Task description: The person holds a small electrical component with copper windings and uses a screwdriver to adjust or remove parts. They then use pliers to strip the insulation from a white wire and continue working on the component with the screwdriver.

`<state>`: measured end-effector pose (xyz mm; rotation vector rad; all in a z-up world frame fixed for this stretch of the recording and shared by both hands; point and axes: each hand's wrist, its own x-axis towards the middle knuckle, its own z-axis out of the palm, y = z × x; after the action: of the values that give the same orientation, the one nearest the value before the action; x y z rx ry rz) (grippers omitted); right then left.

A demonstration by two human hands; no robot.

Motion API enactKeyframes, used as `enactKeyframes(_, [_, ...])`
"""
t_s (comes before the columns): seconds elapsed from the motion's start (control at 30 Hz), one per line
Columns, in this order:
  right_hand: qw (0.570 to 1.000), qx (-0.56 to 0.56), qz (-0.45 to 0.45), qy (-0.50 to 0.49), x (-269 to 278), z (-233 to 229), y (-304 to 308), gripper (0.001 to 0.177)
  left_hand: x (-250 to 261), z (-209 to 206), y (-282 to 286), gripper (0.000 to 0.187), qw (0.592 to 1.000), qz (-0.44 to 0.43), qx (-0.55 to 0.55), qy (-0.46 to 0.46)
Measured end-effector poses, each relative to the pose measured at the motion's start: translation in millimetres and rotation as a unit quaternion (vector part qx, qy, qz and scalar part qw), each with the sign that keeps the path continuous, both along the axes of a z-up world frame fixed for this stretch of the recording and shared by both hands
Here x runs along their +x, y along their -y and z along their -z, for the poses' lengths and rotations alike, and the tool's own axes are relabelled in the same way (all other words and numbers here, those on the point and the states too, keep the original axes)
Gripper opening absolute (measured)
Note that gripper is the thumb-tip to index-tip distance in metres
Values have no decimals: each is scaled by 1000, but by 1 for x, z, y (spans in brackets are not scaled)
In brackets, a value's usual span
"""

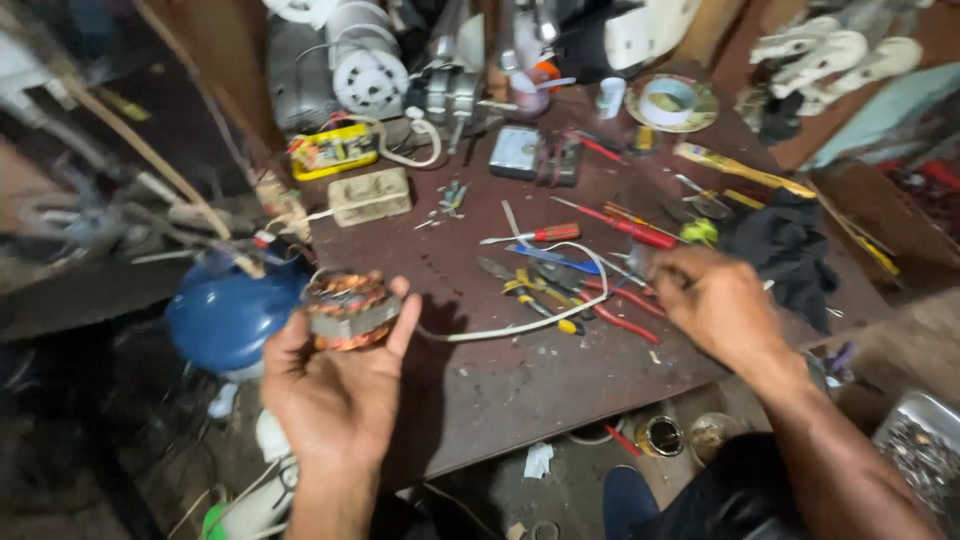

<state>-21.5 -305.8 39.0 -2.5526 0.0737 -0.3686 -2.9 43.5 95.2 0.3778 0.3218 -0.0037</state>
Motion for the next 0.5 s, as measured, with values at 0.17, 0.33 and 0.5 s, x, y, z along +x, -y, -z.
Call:
enactKeyframes(0.17, [975, 20, 172, 142, -10, -14, 40, 18, 4, 3, -9, 47, 1000, 5, -13, -19])
enactKeyframes(0.33, [973, -82, 122, 178, -4, 5, 67, 15, 5, 1, -7, 50, 999, -16, -2, -40])
enactKeyframes(0.5, [993, -20, 11, 112, 20, 15, 48, 20, 4, 16, 6, 40, 997, 4, 72, 41])
